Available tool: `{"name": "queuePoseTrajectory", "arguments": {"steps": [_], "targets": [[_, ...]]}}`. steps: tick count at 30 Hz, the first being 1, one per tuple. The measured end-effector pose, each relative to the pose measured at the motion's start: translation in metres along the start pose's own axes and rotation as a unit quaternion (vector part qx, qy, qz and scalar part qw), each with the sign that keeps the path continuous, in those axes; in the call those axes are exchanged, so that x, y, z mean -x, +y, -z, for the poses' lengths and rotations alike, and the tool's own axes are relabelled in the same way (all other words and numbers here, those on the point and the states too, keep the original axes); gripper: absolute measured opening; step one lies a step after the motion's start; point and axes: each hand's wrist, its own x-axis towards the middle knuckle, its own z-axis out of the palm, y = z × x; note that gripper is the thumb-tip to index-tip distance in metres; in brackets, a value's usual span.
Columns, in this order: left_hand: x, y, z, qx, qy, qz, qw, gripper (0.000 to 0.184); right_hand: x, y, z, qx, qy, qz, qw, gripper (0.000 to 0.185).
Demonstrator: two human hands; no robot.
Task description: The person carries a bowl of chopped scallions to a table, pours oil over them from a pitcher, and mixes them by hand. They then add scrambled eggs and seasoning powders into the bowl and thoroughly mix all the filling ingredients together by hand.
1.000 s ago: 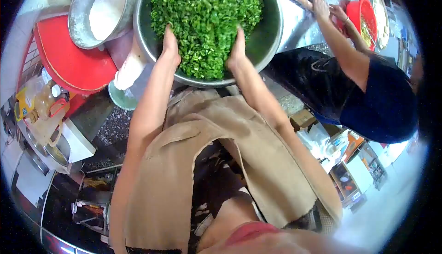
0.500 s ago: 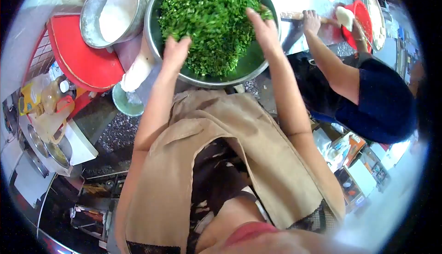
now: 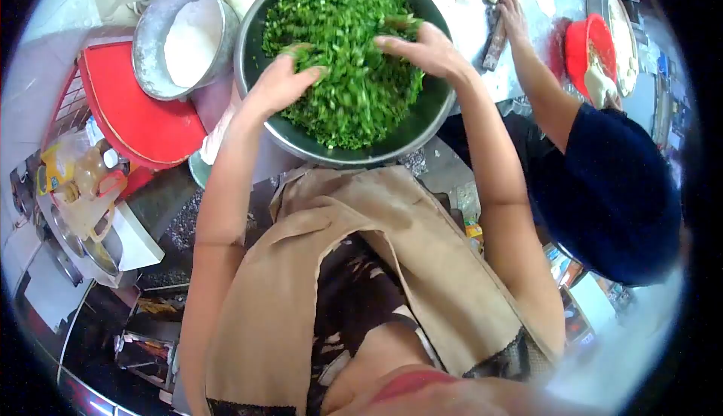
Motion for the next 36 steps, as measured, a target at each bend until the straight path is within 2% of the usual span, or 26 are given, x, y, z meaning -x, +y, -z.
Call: {"name": "queuePoseTrajectory", "arguments": {"steps": [1, 3, 4, 5, 6, 8, 10, 11, 12, 13, 15, 16, 17, 18, 19, 20, 21, 22, 23, 24, 25, 27, 28, 30, 33, 36], "targets": [[-0.007, -0.010, 0.005, 0.159, -0.016, 0.102, 0.982, 0.054, -0.010, 0.008, 0.007, -0.030, 0.025, -0.021, 0.999, 0.058], [-0.028, -0.019, 0.011, 0.215, 0.124, 0.087, 0.965, 0.058, -0.056, 0.042, 0.005, -0.015, 0.023, -0.106, 0.994, 0.080], [-0.056, -0.059, -0.012, 0.218, 0.161, 0.164, 0.949, 0.063, -0.086, 0.066, -0.007, -0.006, 0.023, -0.167, 0.986, 0.093], [-0.078, -0.081, -0.038, 0.173, 0.180, 0.151, 0.956, 0.063, -0.094, 0.068, -0.025, -0.036, 0.030, -0.190, 0.981, 0.101], [-0.074, -0.081, -0.040, 0.211, 0.117, 0.150, 0.959, 0.063, -0.094, 0.062, -0.023, -0.093, -0.051, -0.152, 0.983, 0.105], [-0.055, -0.030, -0.011, 0.237, 0.025, 0.130, 0.962, 0.060, -0.098, 0.071, -0.020, 0.011, -0.091, -0.158, 0.983, 0.094], [-0.034, -0.023, 0.000, 0.129, -0.040, 0.101, 0.986, 0.054, -0.050, -0.001, 0.013, 0.058, -0.191, -0.102, 0.975, 0.073], [-0.028, -0.029, 0.004, 0.109, -0.088, 0.075, 0.987, 0.052, -0.043, 0.003, 0.016, 0.039, -0.163, -0.020, 0.986, 0.060], [-0.018, -0.010, 0.021, 0.120, -0.165, 0.056, 0.977, 0.057, -0.043, 0.001, 0.022, 0.071, -0.152, -0.034, 0.985, 0.058], [-0.020, -0.018, 0.019, 0.122, -0.165, 0.058, 0.977, 0.057, -0.042, -0.012, 0.029, 0.101, -0.140, -0.050, 0.984, 0.056], [-0.037, -0.050, 0.009, 0.204, -0.011, 0.085, 0.975, 0.060, -0.061, -0.023, 0.026, 0.164, -0.074, -0.054, 0.982, 0.073], [-0.050, -0.059, 0.000, 0.200, 0.032, 0.085, 0.976, 0.062, -0.090, 0.004, 0.002, 0.111, -0.092, -0.099, 0.985, 0.079], [-0.054, -0.037, -0.010, 0.160, 0.057, 0.190, 0.967, 0.059, -0.107, 0.029, -0.023, 0.056, -0.113, -0.148, 0.981, 0.086], [-0.053, -0.040, -0.018, 0.149, 0.030, 0.195, 0.969, 0.058, -0.111, 0.023, -0.029, 0.112, -0.135, -0.144, 0.974, 0.101], [-0.063, -0.044, -0.020, 0.134, 0.011, 0.189, 0.973, 0.057, -0.105, 0.010, -0.026, 0.144, -0.178, -0.135, 0.964, 0.104], [-0.058, -0.052, -0.023, 0.270, -0.026, 0.038, 0.962, 0.054, -0.093, 0.000, -0.018, 0.166, -0.179, -0.116, 0.963, 0.102], [-0.043, -0.032, -0.010, 0.286, -0.108, 0.055, 0.950, 0.054, -0.072, -0.012, -0.012, 0.183, -0.187, -0.104, 0.960, 0.099], [-0.028, -0.020, -0.002, 0.229, -0.113, 0.011, 0.967, 0.053, -0.061, -0.014, -0.008, 0.249, -0.178, -0.042, 0.951, 0.098], [-0.014, -0.007, 0.008, 0.169, -0.113, -0.038, 0.978, 0.053, -0.066, -0.006, 0.000, 0.204, -0.289, -0.019, 0.935, 0.099], [-0.005, 0.012, 0.022, 0.140, -0.104, -0.056, 0.983, 0.058, -0.062, -0.026, 0.009, 0.182, -0.263, 0.017, 0.948, 0.100], [-0.010, 0.007, 0.020, 0.141, -0.102, -0.057, 0.983, 0.058, -0.059, -0.046, 0.016, 0.159, -0.236, 0.052, 0.957, 0.101], [-0.033, -0.023, 0.008, 0.229, 0.076, 0.130, 0.962, 0.062, -0.103, -0.021, -0.008, 0.197, -0.073, 0.084, 0.974, 0.102], [-0.056, -0.055, -0.009, 0.275, 0.068, 0.070, 0.956, 0.070, -0.134, -0.001, -0.027, 0.190, -0.096, 0.022, 0.977, 0.102], [-0.070, -0.049, -0.018, 0.277, 0.049, 0.104, 0.954, 0.075, -0.144, 0.008, -0.051, 0.174, -0.179, -0.049, 0.967, 0.102], [-0.056, -0.020, -0.007, 0.215, 0.022, 0.086, 0.973, 0.077, -0.114, -0.026, -0.033, 0.241, -0.280, -0.028, 0.929, 0.098], [-0.023, -0.004, 0.006, 0.120, -0.027, -0.071, 0.990, 0.066, -0.071, -0.053, 0.005, 0.173, -0.318, 0.040, 0.931, 0.085]]}}
